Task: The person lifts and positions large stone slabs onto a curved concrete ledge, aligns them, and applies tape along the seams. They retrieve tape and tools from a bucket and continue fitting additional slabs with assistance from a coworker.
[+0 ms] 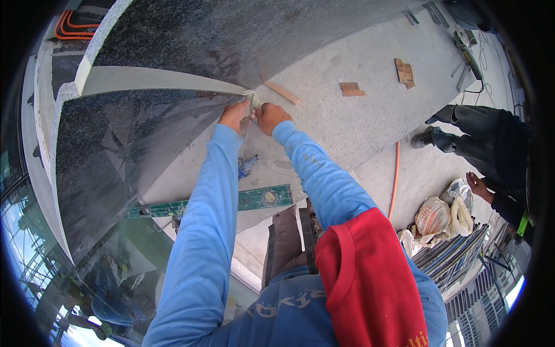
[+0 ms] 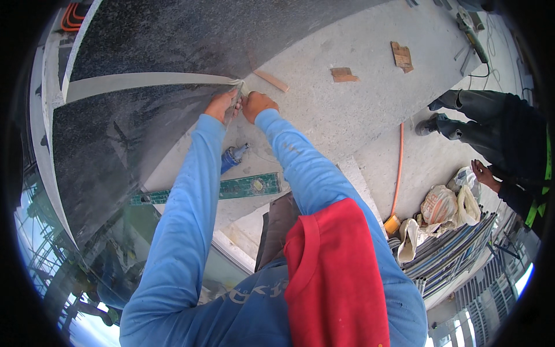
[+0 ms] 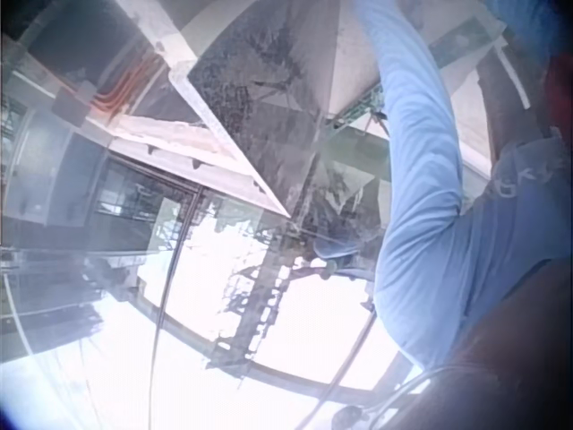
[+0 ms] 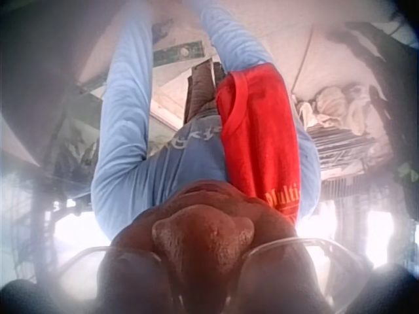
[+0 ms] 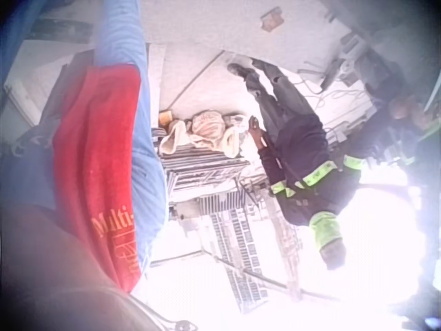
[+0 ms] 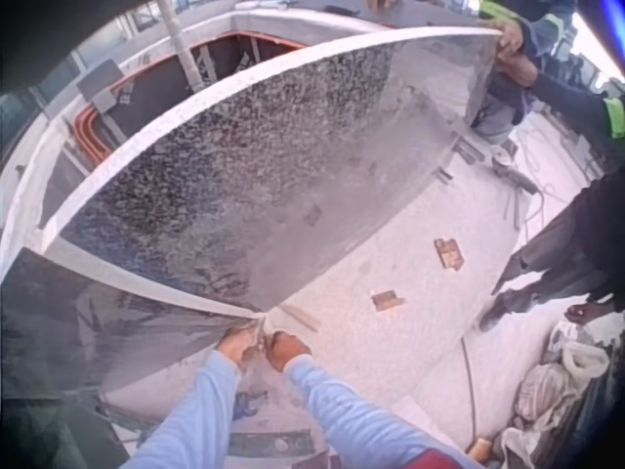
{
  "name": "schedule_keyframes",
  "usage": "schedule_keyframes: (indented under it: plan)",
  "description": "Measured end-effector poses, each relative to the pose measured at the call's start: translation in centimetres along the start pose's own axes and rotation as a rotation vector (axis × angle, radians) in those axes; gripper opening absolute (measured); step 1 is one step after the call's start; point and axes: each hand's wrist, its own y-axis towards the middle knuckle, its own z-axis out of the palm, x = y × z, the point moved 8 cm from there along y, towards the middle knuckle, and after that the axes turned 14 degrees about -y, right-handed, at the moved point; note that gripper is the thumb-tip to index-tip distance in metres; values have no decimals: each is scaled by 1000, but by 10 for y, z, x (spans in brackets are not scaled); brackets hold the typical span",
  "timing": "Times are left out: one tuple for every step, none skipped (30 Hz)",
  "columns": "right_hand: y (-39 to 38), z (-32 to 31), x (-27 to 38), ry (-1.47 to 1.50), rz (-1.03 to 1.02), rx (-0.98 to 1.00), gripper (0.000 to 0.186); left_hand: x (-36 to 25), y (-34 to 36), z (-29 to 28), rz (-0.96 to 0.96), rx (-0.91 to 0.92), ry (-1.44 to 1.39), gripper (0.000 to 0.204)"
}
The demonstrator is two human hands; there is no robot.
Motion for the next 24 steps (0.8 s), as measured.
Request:
schedule_keyframes:
  plan:
    - [2,4,-3,45,11,54,47,0,1,0,-2,14,3,33]
    - [4,10,-5,91,22,107,47,1,2,-1,-3,28,6,32]
    - [4,13,-7,141,20,127,47,1,3,-1,-6,41,10,32]
    - [4,17,-9,191,18,147,47,2,4,-1,-34,65,-34,30]
    - [4,21,-10,240,16,167,48,4,4,0,-62,90,-77,29]
    - [7,24,-12,250,4,143,48,6,5,1,-90,114,-120,27]
    - [9,27,-14,261,-8,119,49,7,5,2,-97,132,-136,27]
    - [11,29,-16,271,-21,95,50,8,5,3,-103,150,-153,26]
    - [12,32,-17,337,4,101,49,8,2,4,-114,163,-177,25]
    - [11,34,-18,404,30,107,49,7,0,4,-101,148,-182,24]
    - [11,37,-19,469,55,114,50,7,-2,5,-88,133,-188,24]
    - [7,36,-17,479,61,125,50,6,-7,5,-69,117,-196,24]
    - [2,33,-17,488,67,137,50,9,-5,6,-61,115,-197,23]
    - [-2,31,-17,495,74,150,50,11,-1,6,-54,112,-200,22]
    - [-6,30,-17,495,76,159,49,11,-4,9,-47,110,-202,21]
    - [-9,29,-18,494,78,168,49,11,-8,9,-44,93,-179,21]
    - [-11,28,-17,492,80,179,49,11,-11,9,-43,76,-157,20]
    - [-13,28,-18,492,82,183,49,12,-15,9,-42,61,-133,20]
    - [-14,29,-18,491,84,188,48,13,-16,10,-34,68,-162,20]
    - [-16,30,-18,491,86,192,48,14,-18,10,-25,74,-190,20]
    - [-17,30,-18,496,77,194,48,15,-20,10,-19,81,-217,21]
    - [-19,29,-18,502,69,195,48,16,-21,10,-19,91,-209,20]
    - [-20,29,-18,508,61,195,48,16,-22,10,-20,101,-200,20]
    - [-20,30,-20,489,48,195,49,16,-25,10,-19,111,-189,20]
